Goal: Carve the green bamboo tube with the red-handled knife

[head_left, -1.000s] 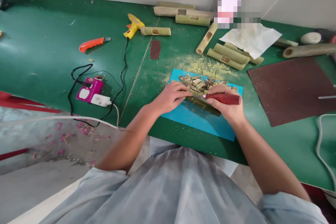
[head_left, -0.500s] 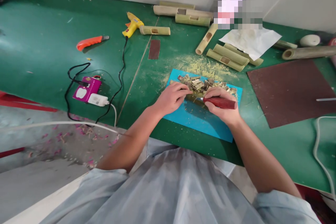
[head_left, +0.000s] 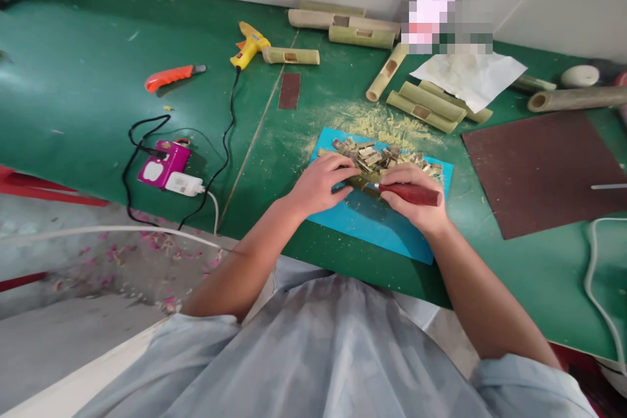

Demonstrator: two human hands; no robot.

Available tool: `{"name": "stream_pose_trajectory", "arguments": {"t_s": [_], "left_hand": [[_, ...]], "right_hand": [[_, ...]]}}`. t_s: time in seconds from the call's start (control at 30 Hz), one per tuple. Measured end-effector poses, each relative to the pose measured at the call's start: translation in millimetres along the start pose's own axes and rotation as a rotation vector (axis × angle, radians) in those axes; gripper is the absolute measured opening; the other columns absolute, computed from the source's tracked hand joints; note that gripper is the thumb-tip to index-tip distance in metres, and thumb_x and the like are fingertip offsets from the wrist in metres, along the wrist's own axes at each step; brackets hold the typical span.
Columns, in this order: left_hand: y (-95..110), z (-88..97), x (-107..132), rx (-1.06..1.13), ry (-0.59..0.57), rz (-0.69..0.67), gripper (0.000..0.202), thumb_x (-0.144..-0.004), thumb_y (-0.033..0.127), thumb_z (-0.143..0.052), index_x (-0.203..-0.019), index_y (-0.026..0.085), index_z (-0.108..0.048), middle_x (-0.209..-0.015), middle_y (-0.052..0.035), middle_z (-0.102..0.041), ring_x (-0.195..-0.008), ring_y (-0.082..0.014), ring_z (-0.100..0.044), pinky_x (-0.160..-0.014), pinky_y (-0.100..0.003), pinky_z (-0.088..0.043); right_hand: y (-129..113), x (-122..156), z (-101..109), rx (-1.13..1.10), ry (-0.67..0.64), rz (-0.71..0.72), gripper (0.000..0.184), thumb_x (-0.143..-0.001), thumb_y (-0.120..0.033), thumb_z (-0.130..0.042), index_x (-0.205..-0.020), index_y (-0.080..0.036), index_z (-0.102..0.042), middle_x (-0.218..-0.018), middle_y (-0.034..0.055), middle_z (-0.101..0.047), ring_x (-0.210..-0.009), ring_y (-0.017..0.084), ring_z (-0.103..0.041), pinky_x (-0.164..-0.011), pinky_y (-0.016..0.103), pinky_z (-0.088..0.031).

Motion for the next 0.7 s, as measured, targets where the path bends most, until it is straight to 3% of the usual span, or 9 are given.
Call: {"name": "stream_pose_trajectory", "arguments": {"t_s": [0.27, 0.47, 0.7], "left_hand": [[1.6, -3.0, -1.8, -0.025, 0.082, -0.053, 0.028, -0.103, 0.025, -0.062, -0.129, 0.018, -0.073, -0.12, -0.0144, -0.073, -0.115, -0.0285, -0.069, -0.1, -0.048, -0.058], [0.9, -3.7, -1.4, 0.016, 0.061, -0.005, 0.029, -0.104, 0.027, -0.06, -0.13, 0.022, -0.073, -0.122, -0.0131, -0.073, -0.117, -0.0284, -0.069, -0.102, -0.05, -0.058], [3.2, 0.0, -2.5, 0.001, 0.097, -0.026, 0.025, -0.105, 0.028, -0.062, -0.126, 0.02, -0.073, -0.118, -0.0123, -0.075, -0.113, -0.0268, -0.071, -0.098, -0.047, -0.059]], "right_hand": [[5.1, 3.3, 1.0, 0.053, 0.032, -0.022, 0.01, -0.086, -0.032, -0.082, -0.096, -0.032, -0.08, -0.099, 0.0027, -0.08, -0.096, 0.024, -0.076, -0.092, 0.046, -0.062], [0.2, 0.3, -2.5, 0.068, 0.016, -0.012, 0.017, -0.082, -0.036, -0.089, -0.095, -0.031, -0.078, -0.096, 0.0019, -0.081, -0.092, 0.024, -0.076, -0.089, 0.045, -0.063], [0.4, 1.7, -0.8, 0.106, 0.083, -0.019, 0.011, -0.085, -0.028, -0.082, -0.094, -0.031, -0.079, -0.099, 0.0017, -0.081, -0.094, 0.023, -0.077, -0.091, 0.044, -0.064]]}}
Point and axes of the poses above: each hand's wrist, its own x-axis away from the middle knuckle, its own z-axis out of the back of the hand, y = z × x, the point moved 6 cm from there along -x, towards the middle knuckle
